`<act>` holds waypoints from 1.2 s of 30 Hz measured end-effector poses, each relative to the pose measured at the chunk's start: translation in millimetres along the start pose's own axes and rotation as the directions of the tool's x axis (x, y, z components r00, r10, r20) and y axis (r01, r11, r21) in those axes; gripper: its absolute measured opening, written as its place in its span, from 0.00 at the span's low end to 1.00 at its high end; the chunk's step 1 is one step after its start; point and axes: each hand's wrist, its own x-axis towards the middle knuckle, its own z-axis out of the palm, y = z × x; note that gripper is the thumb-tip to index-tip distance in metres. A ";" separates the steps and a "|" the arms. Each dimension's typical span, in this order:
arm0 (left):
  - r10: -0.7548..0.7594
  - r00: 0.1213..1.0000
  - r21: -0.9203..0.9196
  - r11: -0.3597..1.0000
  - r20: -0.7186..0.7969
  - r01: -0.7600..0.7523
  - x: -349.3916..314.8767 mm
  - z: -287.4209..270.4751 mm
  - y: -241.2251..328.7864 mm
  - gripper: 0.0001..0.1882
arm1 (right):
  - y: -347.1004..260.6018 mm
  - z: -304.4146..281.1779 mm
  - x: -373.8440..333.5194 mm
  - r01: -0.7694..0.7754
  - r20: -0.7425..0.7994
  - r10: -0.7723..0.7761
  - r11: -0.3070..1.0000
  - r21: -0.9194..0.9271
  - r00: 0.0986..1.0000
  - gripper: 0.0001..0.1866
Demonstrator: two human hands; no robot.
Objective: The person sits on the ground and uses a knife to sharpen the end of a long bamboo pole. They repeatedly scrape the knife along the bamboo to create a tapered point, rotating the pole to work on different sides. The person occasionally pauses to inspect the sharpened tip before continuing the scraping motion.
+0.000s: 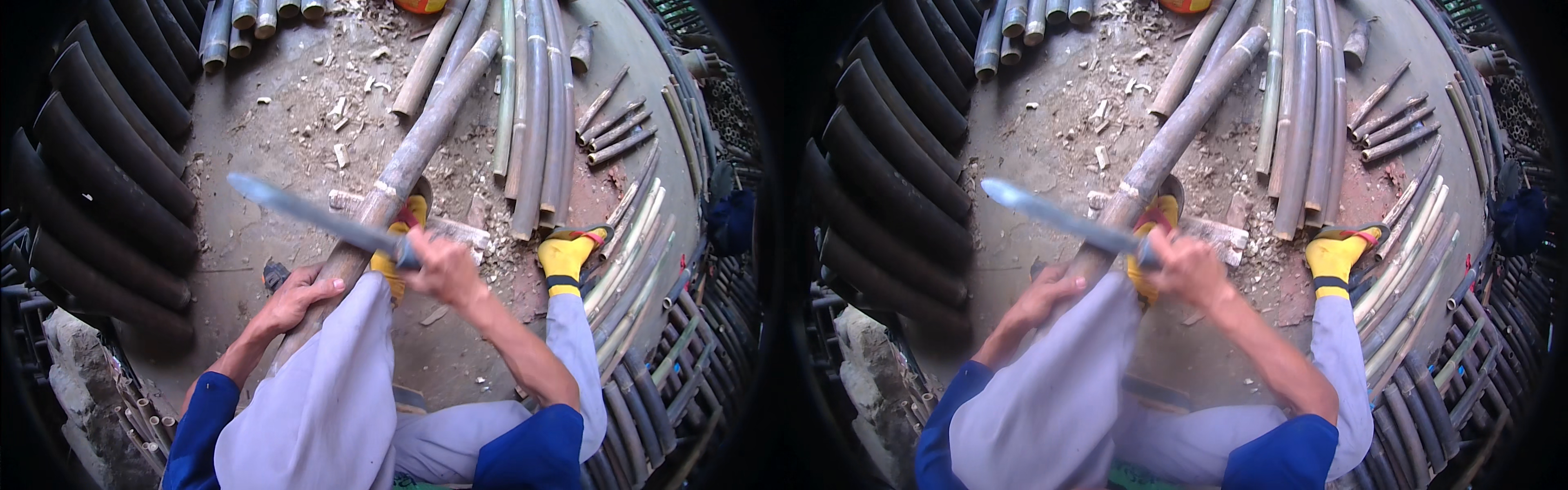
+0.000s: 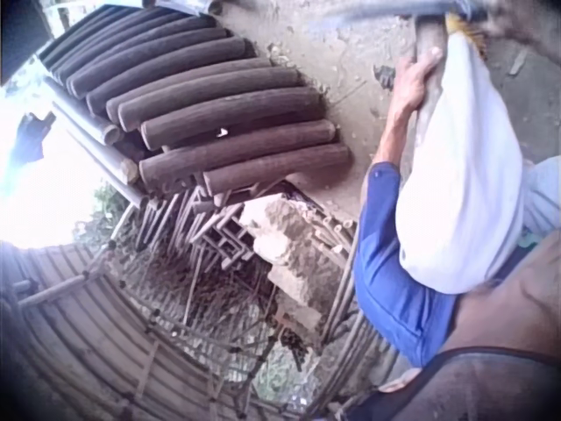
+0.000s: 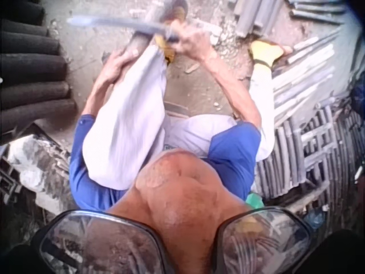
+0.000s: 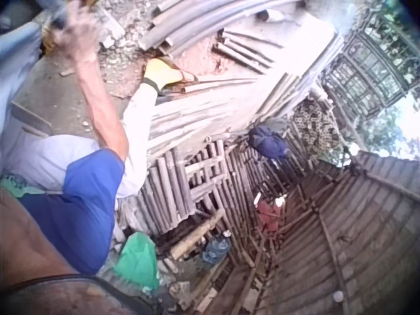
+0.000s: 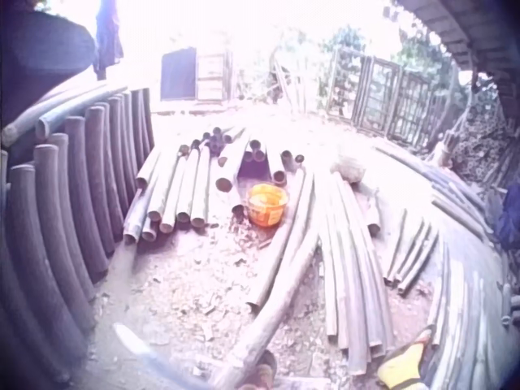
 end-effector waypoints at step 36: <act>0.495 0.868 0.073 0.865 0.026 -0.496 -0.6 -3.6 39.0 0.35 | 3.5 -84.4 -27.4 -0.255 -0.423 0.636 0.701 0.665 0.646 0.17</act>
